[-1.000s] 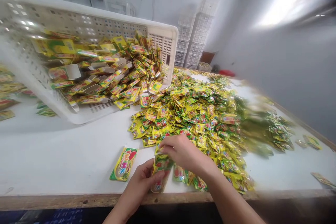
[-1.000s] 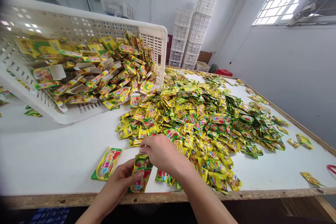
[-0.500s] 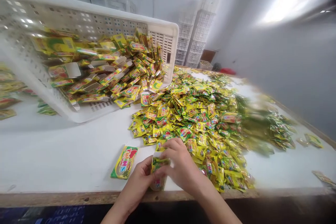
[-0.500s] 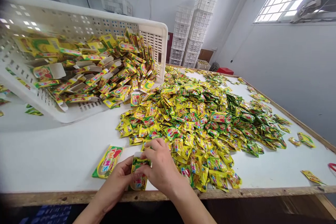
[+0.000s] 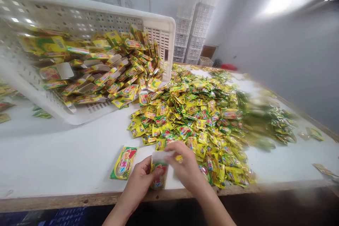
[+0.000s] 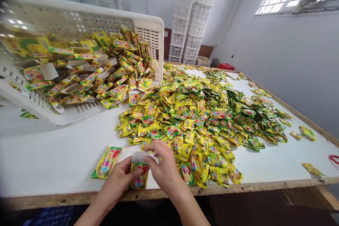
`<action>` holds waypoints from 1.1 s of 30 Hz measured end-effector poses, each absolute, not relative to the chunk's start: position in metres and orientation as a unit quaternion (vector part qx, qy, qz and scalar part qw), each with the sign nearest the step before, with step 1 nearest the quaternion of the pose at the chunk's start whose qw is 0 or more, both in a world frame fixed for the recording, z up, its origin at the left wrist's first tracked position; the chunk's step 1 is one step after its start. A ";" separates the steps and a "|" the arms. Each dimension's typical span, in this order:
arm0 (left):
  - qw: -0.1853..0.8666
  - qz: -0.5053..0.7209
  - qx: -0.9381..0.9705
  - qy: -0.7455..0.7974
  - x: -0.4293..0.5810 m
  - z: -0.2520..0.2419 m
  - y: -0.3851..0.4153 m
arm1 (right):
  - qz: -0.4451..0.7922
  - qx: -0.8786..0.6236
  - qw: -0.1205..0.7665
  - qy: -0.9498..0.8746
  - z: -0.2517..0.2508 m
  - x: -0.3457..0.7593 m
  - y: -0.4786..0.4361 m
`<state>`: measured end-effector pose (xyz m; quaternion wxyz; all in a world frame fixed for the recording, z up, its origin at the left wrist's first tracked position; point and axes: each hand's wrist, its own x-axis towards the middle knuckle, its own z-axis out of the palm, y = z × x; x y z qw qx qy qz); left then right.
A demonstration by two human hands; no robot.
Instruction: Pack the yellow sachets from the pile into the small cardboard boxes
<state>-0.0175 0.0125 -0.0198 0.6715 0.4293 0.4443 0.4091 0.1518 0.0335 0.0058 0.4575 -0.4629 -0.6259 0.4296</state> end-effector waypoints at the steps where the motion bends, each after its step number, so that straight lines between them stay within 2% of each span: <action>1: 0.676 0.407 0.424 0.445 -0.018 -0.020 0.012 | 0.477 -0.476 0.469 -0.571 0.003 0.153 0.030; 5: 0.722 0.436 0.338 0.418 -0.024 -0.017 0.008 | 0.669 -0.432 0.467 -0.384 -0.011 0.156 0.024; 9: 0.760 0.434 0.271 0.401 -0.030 -0.008 0.010 | 0.722 -0.372 0.483 -0.329 -0.016 0.154 0.025; 13: 0.745 0.418 0.297 0.426 -0.029 0.003 0.011 | 0.690 -0.382 0.476 -0.389 -0.017 0.146 0.026; 15: 0.728 0.416 0.316 0.445 -0.028 0.004 0.011 | 0.620 -0.421 0.470 -0.466 -0.019 0.141 0.026; 18: 0.647 0.434 0.350 0.520 -0.032 -0.004 0.012 | 0.517 -0.465 0.473 -0.541 -0.020 0.136 0.029; 21: 0.562 0.447 0.392 0.575 -0.040 -0.018 0.016 | 0.549 -0.461 0.470 -0.515 -0.018 0.133 0.032; 25: 0.524 0.457 0.430 0.576 -0.042 -0.029 0.019 | 0.591 -0.469 0.473 -0.455 -0.018 0.128 0.034; 33: 0.539 0.457 0.458 0.540 -0.038 -0.026 0.020 | 0.611 -0.475 0.480 -0.414 -0.027 0.123 0.034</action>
